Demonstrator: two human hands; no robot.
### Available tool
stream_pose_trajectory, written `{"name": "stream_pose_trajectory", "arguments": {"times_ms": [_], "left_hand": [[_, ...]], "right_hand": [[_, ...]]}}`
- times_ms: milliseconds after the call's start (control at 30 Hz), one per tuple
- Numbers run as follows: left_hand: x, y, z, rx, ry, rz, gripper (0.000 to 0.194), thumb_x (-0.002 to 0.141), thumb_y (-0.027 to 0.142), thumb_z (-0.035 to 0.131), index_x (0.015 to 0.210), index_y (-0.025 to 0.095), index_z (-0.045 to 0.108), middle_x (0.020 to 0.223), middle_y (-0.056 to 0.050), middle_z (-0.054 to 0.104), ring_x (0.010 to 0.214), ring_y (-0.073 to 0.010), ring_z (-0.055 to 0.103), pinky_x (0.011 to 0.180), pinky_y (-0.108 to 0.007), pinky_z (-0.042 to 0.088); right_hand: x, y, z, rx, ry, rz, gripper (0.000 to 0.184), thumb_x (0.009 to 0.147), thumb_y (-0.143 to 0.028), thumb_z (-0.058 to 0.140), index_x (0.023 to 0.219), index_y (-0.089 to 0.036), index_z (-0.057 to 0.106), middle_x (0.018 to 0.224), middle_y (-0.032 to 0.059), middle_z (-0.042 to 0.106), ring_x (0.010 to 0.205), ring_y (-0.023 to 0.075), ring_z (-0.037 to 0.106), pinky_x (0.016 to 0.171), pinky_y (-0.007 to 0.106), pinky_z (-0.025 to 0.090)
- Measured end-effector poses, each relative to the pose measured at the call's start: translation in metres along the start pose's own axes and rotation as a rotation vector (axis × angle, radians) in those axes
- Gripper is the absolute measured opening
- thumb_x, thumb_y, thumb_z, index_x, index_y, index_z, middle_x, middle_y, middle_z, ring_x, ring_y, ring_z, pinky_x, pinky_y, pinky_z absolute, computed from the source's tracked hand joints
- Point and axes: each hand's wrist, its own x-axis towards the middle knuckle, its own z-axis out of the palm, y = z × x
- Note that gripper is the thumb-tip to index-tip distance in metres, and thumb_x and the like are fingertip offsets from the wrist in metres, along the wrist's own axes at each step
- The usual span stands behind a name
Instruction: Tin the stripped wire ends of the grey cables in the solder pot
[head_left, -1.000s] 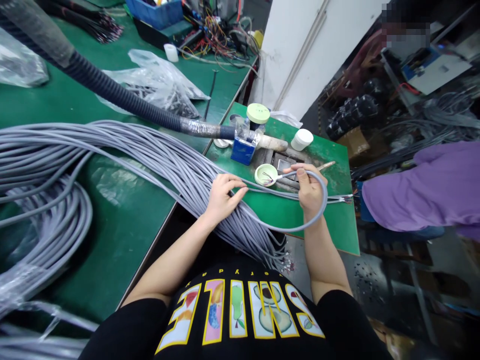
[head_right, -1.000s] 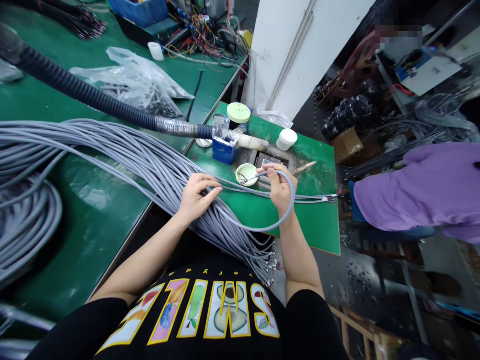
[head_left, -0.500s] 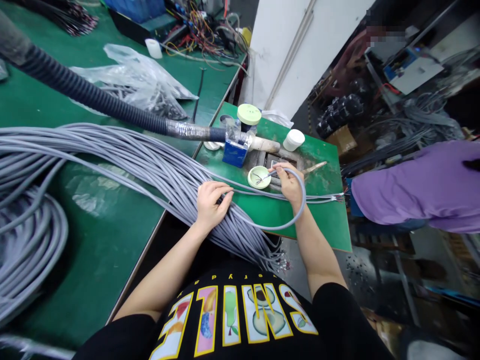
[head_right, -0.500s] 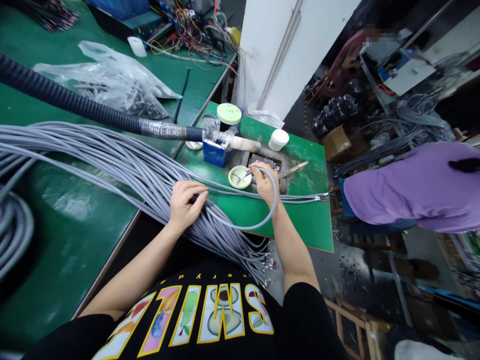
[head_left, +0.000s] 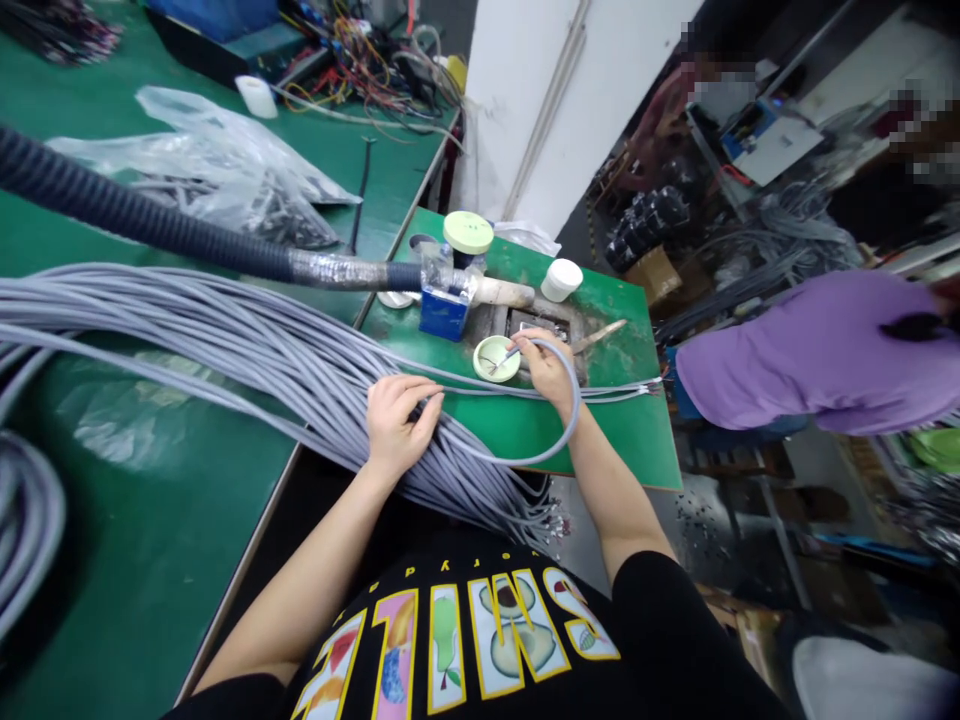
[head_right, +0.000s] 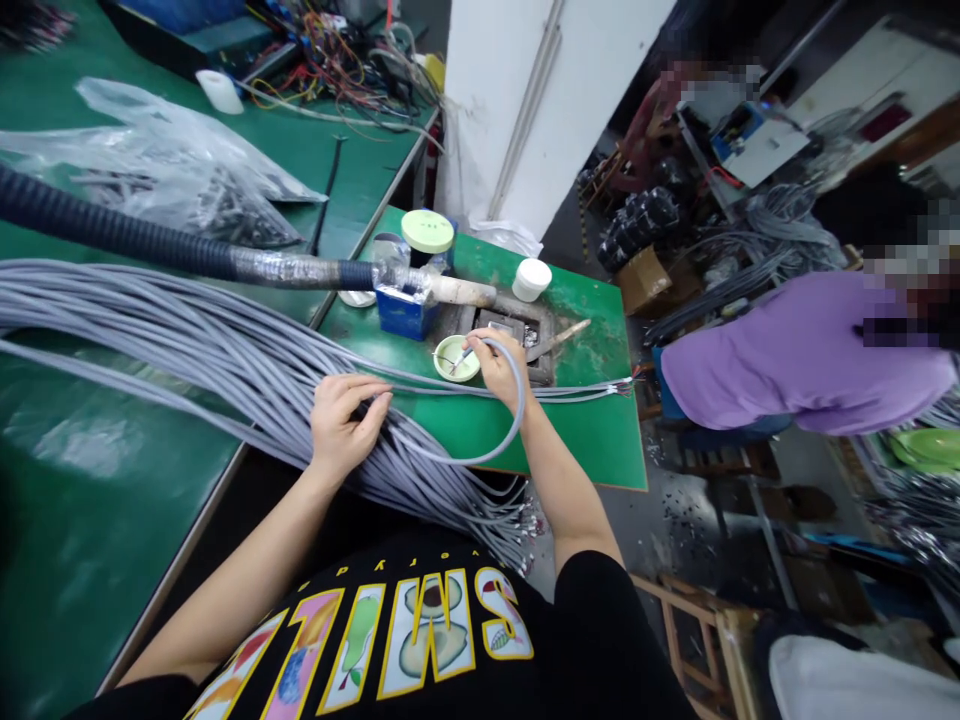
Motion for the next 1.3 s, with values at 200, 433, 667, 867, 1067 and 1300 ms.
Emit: {"name": "stream_pose_trajectory", "arguments": {"times_ms": [200,433,667,867,1067,1300], "left_hand": [[0.0,-0.004,0.001,-0.007,0.015,0.064,0.007,0.078,0.018,0.066,0.084,0.019,0.067,0.085,-0.005,0.07,0.083,-0.0193,0.063,0.083,-0.036,0.044],[0.0,-0.004,0.001,-0.024,0.016,0.083,0.009,0.077,0.015,0.067,0.085,0.018,0.067,0.084,-0.006,0.07,0.082,-0.0197,0.063,0.082,-0.036,0.044],[0.0,-0.004,0.002,-0.022,0.018,0.081,0.01,0.077,0.015,0.067,0.085,0.018,0.067,0.084,-0.006,0.07,0.082,-0.0195,0.063,0.082,-0.036,0.044],[-0.001,-0.003,0.001,0.006,-0.003,0.016,0.005,0.079,0.021,0.064,0.083,0.02,0.067,0.083,-0.004,0.07,0.083,-0.0183,0.063,0.083,-0.036,0.043],[-0.001,-0.001,0.0,0.009,0.001,0.001,0.005,0.08,0.022,0.063,0.083,0.02,0.067,0.083,-0.004,0.07,0.083,-0.0181,0.062,0.083,-0.036,0.043],[-0.001,-0.002,0.001,-0.004,0.016,0.01,0.005,0.08,0.021,0.064,0.084,0.021,0.067,0.084,-0.004,0.07,0.084,-0.0185,0.062,0.082,-0.036,0.043]], "right_hand": [[0.008,-0.003,0.0,-0.066,-0.023,0.037,0.022,0.09,-0.03,0.051,0.079,-0.02,0.066,0.082,0.0012,0.071,0.084,0.0168,0.063,0.083,0.027,0.045],[0.013,-0.006,0.003,-0.055,-0.055,0.149,0.019,0.089,-0.026,0.051,0.077,-0.02,0.064,0.076,-0.0014,0.069,0.077,0.0145,0.063,0.076,0.024,0.045],[0.016,-0.014,-0.016,0.043,0.061,0.125,0.021,0.09,-0.033,0.049,0.083,-0.019,0.062,0.078,0.0009,0.071,0.078,0.0147,0.066,0.077,0.026,0.049],[0.024,0.003,-0.045,-0.028,0.258,0.099,0.024,0.091,-0.038,0.049,0.084,-0.019,0.062,0.076,0.0014,0.07,0.076,0.0161,0.067,0.075,0.029,0.05],[0.038,0.048,-0.047,-0.085,0.299,0.096,0.023,0.091,-0.035,0.048,0.081,-0.019,0.061,0.073,0.0014,0.069,0.071,0.0164,0.066,0.072,0.029,0.051],[0.04,0.076,-0.045,-0.157,0.299,0.137,0.023,0.09,-0.035,0.046,0.079,-0.02,0.06,0.072,0.0013,0.069,0.071,0.0167,0.066,0.073,0.03,0.051]]}}
